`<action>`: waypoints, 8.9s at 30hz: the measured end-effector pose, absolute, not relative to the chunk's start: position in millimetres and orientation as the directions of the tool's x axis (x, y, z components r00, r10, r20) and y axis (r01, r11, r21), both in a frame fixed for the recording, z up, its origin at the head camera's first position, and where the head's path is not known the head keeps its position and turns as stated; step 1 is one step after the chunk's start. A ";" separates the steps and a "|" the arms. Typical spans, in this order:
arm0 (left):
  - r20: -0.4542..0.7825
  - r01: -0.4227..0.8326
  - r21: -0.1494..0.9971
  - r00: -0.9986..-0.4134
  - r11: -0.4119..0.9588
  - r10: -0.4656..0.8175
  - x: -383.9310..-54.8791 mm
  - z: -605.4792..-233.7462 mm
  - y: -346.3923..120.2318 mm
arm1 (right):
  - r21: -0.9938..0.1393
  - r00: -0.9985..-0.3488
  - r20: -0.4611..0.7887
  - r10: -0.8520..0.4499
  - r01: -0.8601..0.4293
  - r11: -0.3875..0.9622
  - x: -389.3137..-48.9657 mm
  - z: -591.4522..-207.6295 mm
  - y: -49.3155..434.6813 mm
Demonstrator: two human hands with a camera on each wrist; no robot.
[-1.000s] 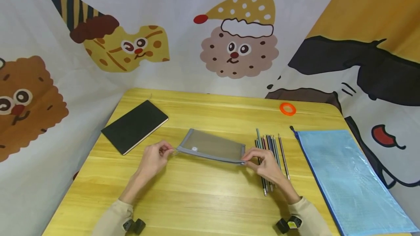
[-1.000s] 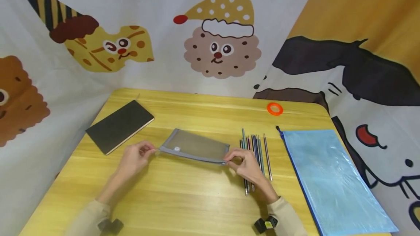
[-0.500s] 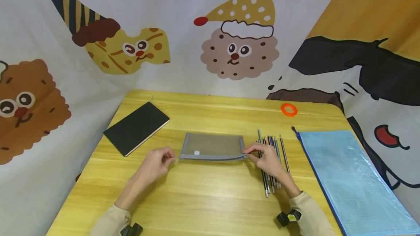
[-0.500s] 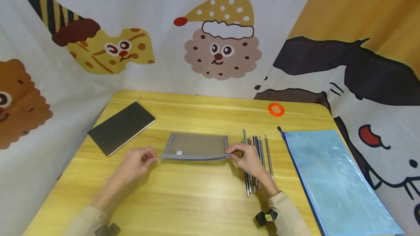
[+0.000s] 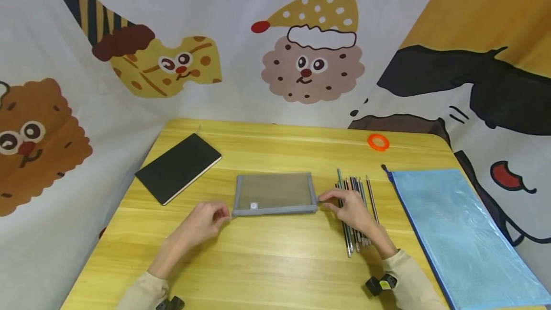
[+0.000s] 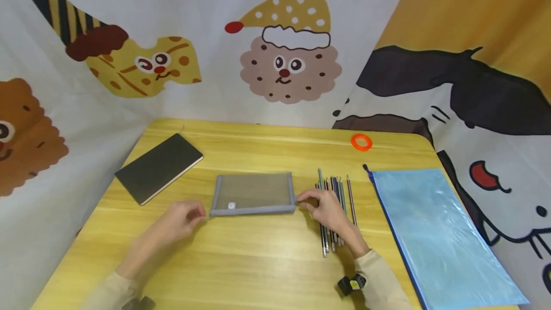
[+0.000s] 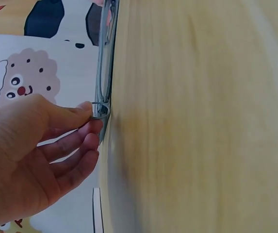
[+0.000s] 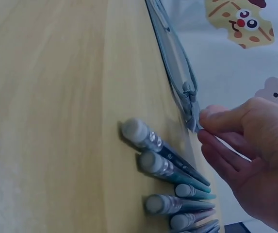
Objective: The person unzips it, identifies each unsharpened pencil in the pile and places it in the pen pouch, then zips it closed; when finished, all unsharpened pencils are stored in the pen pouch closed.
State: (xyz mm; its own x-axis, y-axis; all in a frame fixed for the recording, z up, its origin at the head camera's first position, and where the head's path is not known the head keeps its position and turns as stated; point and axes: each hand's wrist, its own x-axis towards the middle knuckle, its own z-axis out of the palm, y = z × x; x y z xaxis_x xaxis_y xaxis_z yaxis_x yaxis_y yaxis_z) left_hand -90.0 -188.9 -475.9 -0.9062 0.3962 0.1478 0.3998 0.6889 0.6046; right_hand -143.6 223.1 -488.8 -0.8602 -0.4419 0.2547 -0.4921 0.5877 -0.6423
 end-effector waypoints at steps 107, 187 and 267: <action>0.008 0.317 0.448 -0.936 0.836 0.351 -170.0 -456.7 -53.3 | -0.516 -0.873 0.188 -0.450 -0.478 0.711 -174.9 -419.0 223.5; -0.091 0.075 0.697 -0.977 0.713 0.192 -179.6 -477.1 -64.0 | -0.553 -0.931 0.346 -0.121 -0.306 0.775 -122.6 -497.6 303.4; -0.046 0.002 0.888 -0.995 0.461 0.093 -176.9 -479.5 -61.6 | -0.840 -0.970 -0.134 -0.201 0.004 0.542 -157.8 -443.5 173.3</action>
